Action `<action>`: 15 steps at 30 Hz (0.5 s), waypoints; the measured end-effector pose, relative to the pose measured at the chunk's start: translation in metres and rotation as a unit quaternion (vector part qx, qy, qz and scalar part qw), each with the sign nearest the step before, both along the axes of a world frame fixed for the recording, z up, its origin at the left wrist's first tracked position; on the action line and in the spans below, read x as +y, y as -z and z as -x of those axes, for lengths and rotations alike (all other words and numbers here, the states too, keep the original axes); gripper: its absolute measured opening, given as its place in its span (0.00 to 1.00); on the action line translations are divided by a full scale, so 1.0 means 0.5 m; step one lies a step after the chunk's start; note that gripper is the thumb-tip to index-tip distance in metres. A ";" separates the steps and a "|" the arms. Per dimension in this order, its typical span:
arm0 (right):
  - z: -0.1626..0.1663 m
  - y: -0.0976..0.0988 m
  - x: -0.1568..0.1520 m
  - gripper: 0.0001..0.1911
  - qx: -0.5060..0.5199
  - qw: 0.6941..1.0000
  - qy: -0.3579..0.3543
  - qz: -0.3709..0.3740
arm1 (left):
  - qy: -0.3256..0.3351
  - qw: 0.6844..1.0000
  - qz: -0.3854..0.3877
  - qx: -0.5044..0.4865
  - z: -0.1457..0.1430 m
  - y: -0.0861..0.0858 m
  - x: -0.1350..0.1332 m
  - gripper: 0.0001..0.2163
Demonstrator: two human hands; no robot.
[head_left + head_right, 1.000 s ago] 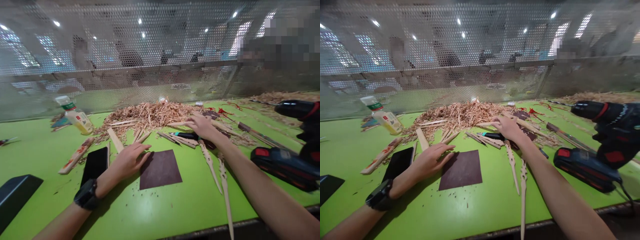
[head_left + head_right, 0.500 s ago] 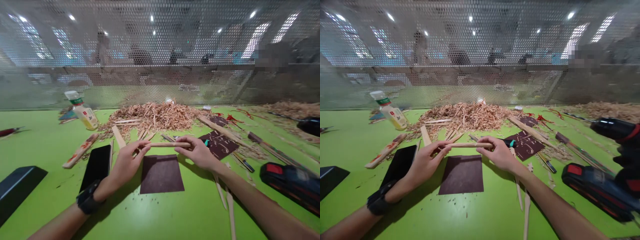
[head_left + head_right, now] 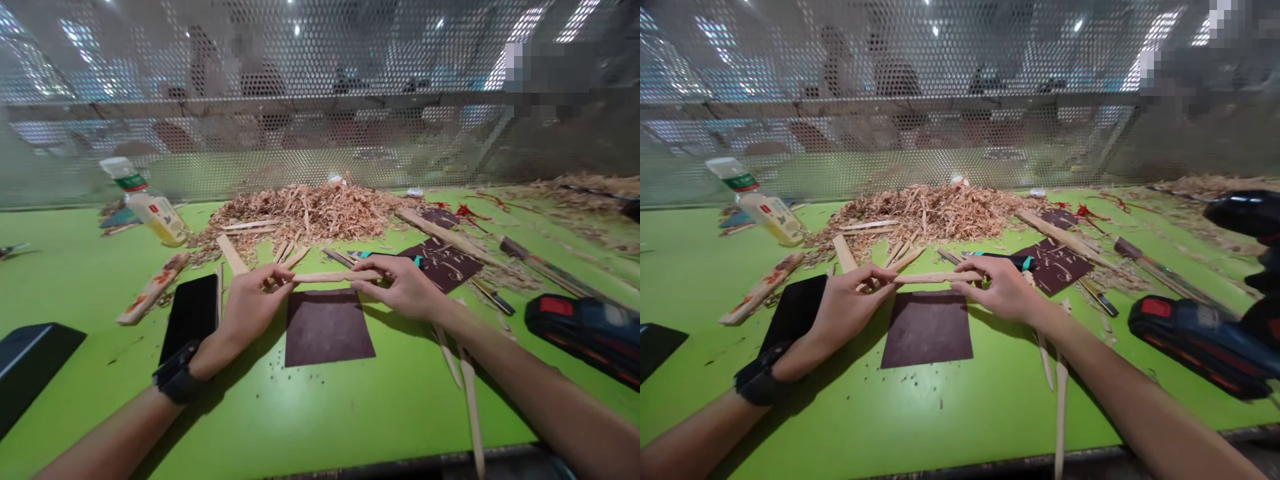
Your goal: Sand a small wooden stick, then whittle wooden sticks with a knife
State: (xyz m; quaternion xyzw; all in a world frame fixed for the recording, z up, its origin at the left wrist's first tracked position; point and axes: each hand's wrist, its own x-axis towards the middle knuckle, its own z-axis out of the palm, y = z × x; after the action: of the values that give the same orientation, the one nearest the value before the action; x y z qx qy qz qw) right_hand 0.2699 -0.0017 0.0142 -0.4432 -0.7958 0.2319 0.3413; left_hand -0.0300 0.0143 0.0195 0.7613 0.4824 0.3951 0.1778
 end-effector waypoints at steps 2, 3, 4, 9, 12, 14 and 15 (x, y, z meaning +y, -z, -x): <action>-0.001 -0.002 0.000 0.15 -0.002 1.000 0.003 0.003 | -0.003 1.000 -0.004 0.003 -0.001 -0.002 0.000 0.08; -0.003 -0.003 0.000 0.15 0.000 1.000 0.004 0.005 | 0.000 1.000 -0.002 0.000 -0.002 -0.003 0.000 0.08; -0.005 -0.002 0.002 0.14 0.003 1.000 0.005 0.008 | 0.007 1.000 0.003 -0.005 -0.004 -0.004 0.000 0.08; -0.025 0.007 0.011 0.11 -0.005 0.999 0.002 0.048 | 0.063 0.997 0.037 -0.026 -0.009 -0.002 0.000 0.09; -0.030 0.009 0.008 0.11 -0.052 0.996 -0.006 0.068 | 0.073 0.996 0.052 -0.018 -0.014 0.005 -0.005 0.08; -0.025 0.008 0.003 0.15 -0.086 0.993 -0.015 0.076 | 0.080 0.995 0.062 -0.012 -0.017 0.009 -0.010 0.09; -0.020 0.008 -0.001 0.17 -0.099 0.992 -0.022 0.075 | 0.089 0.994 0.065 -0.005 -0.018 0.010 -0.011 0.10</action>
State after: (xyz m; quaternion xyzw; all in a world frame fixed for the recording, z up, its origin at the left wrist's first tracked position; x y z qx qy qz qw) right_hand 0.2801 -0.0020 0.0103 -0.4708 -0.8157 0.2530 0.2215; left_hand -0.0212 0.0086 0.0144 0.7860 0.4369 0.3491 0.2636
